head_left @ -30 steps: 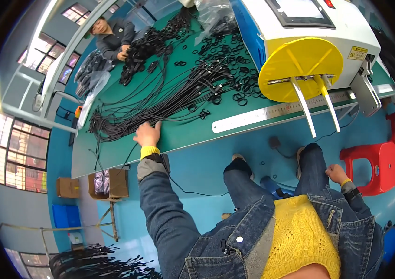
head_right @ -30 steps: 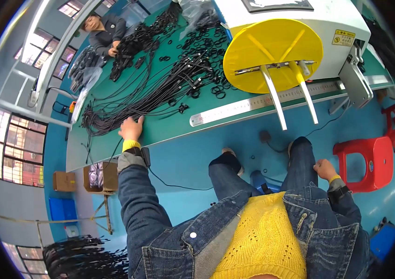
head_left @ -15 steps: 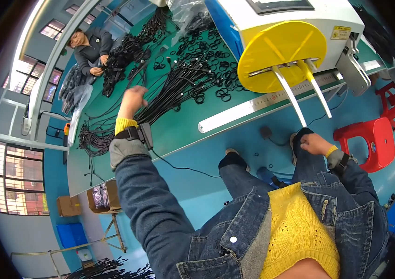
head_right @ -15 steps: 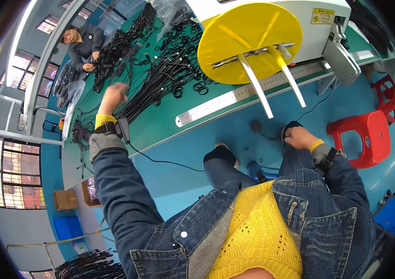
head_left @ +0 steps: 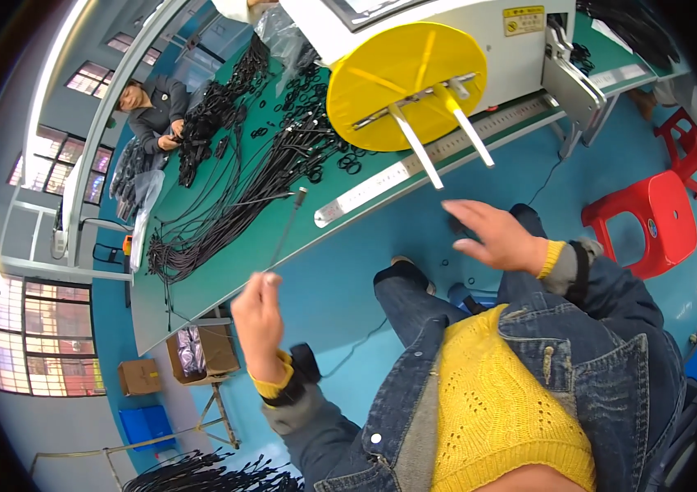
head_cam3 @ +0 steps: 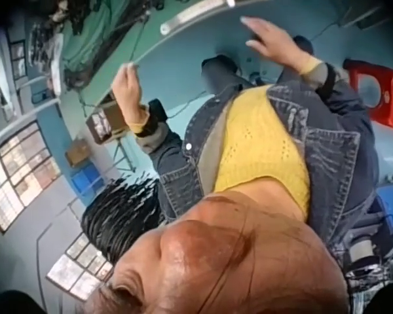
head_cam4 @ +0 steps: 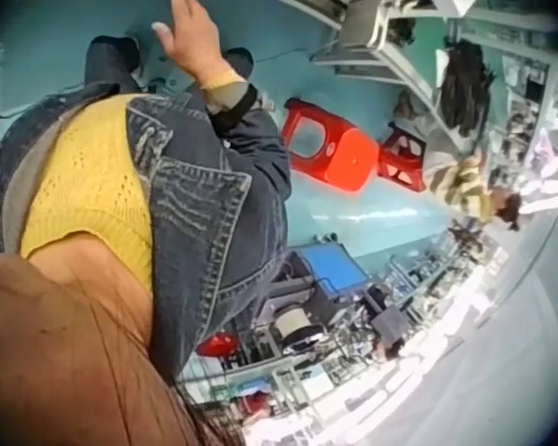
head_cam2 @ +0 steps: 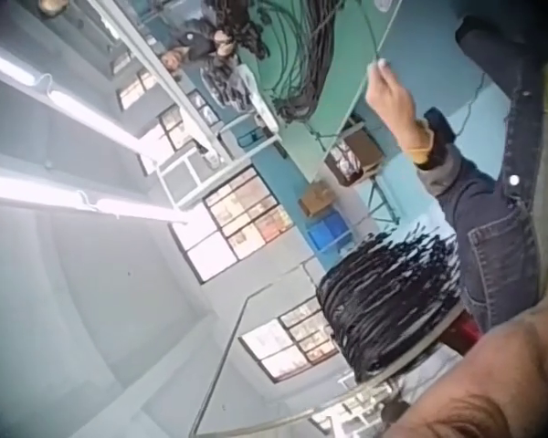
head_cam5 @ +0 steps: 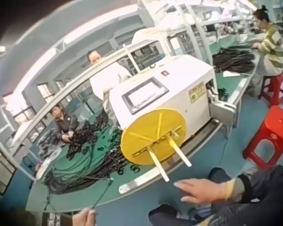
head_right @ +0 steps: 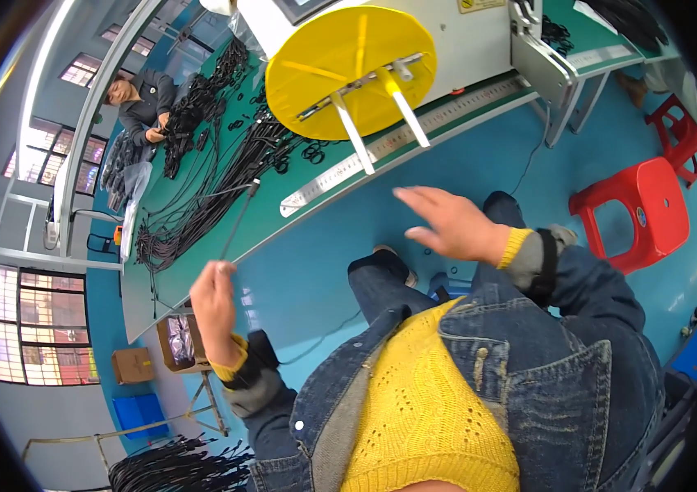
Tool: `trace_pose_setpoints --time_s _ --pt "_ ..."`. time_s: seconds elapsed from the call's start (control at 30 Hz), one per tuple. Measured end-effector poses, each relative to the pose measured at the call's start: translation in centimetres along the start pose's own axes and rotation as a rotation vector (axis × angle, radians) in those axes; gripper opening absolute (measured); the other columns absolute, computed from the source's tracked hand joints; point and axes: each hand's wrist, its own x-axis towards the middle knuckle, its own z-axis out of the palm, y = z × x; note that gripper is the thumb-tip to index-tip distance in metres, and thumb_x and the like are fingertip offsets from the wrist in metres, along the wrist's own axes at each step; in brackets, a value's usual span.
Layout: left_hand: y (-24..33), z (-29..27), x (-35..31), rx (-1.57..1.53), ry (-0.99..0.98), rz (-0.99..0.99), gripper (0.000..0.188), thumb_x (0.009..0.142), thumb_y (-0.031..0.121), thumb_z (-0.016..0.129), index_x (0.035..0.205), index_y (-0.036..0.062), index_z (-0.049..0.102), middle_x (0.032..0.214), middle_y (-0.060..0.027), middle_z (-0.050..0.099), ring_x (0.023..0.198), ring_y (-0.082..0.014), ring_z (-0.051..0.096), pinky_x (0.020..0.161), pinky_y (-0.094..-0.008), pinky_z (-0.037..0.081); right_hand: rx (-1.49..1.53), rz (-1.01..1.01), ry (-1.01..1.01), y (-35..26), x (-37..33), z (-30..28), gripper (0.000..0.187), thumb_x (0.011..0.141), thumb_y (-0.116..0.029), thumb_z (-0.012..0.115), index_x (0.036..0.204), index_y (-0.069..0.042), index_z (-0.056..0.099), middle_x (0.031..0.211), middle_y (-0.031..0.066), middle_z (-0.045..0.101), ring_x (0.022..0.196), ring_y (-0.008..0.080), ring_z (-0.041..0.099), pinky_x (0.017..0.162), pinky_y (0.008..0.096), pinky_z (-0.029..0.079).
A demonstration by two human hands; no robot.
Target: The person picks up a cable, winds it around the spindles of a machine, and removes the coiled cable. They then secure the coiled cable with a tie and repeat the process.
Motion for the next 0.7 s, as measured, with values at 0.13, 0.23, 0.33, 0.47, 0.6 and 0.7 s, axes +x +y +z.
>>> trace_pose_setpoints --time_s 0.13,0.23,0.33,0.47,0.6,0.7 --pt "2.1 3.0 -5.5 -0.108 -0.043 -0.021 0.021 0.088 0.014 0.051 0.076 -0.0015 0.057 0.053 -0.0054 0.039 0.048 -0.0095 0.036 0.044 -0.0259 0.03 -0.026 -0.16 0.027 -3.2 1.5 0.4 0.062 0.075 -0.019 0.064 0.126 0.003 0.035 0.127 0.0211 0.038 0.115 0.034 0.042 0.091 0.0366 0.041" --pt "3.1 5.2 -6.9 -0.262 -0.134 0.067 0.024 0.09 0.017 0.049 0.078 -0.0018 0.058 0.052 0.0021 0.04 0.049 -0.0043 0.035 0.044 -0.0214 0.027 -0.048 -0.224 0.129 -3.7 1.5 0.5 0.056 0.074 -0.018 0.064 0.12 0.003 0.04 0.118 0.0207 0.045 0.105 0.0332 0.048 0.084 0.0355 0.045" --pt "4.8 6.4 -7.0 -0.268 -0.287 0.09 0.024 0.09 0.018 0.049 0.079 -0.0019 0.058 0.053 0.0014 0.041 0.049 -0.0051 0.035 0.044 -0.0215 0.028 -0.125 -0.307 0.121 -2.6 0.4 -0.6 0.048 0.074 -0.017 0.064 0.113 0.002 0.045 0.105 0.0177 0.05 0.093 0.0305 0.053 0.074 0.0339 0.047" --pt "8.4 8.0 -5.1 -0.405 -0.494 0.247 0.025 0.09 0.017 0.049 0.076 -0.0018 0.057 0.054 0.0011 0.041 0.049 -0.0064 0.036 0.045 -0.0225 0.029 -0.26 -0.443 0.072 -1.6 -1.2 -4.3 0.033 0.072 -0.015 0.064 0.099 -0.001 0.052 0.082 0.0106 0.053 0.071 0.0243 0.054 0.057 0.0315 0.046" --pt "10.7 8.0 -3.6 -0.44 -0.615 0.204 0.029 0.09 0.02 0.047 0.071 -0.0012 0.054 0.054 0.0002 0.042 0.049 -0.0077 0.037 0.045 -0.0244 0.03 -0.311 -0.542 0.353 -2.1 -1.4 -8.5 0.026 0.069 -0.012 0.067 0.089 0.0 0.055 0.07 0.0072 0.049 0.057 0.0213 0.05 0.047 0.0306 0.041" --pt "12.2 8.4 -3.2 -0.664 -0.959 0.229 0.032 0.091 0.022 0.044 0.068 -0.0001 0.051 0.055 -0.0006 0.044 0.05 -0.008 0.038 0.045 -0.0251 0.031 -0.416 -0.477 0.357 -2.9 -1.4 -9.6 0.027 0.067 -0.007 0.067 0.091 -0.001 0.057 0.07 0.0072 0.049 0.056 0.0225 0.049 0.047 0.0314 0.041"
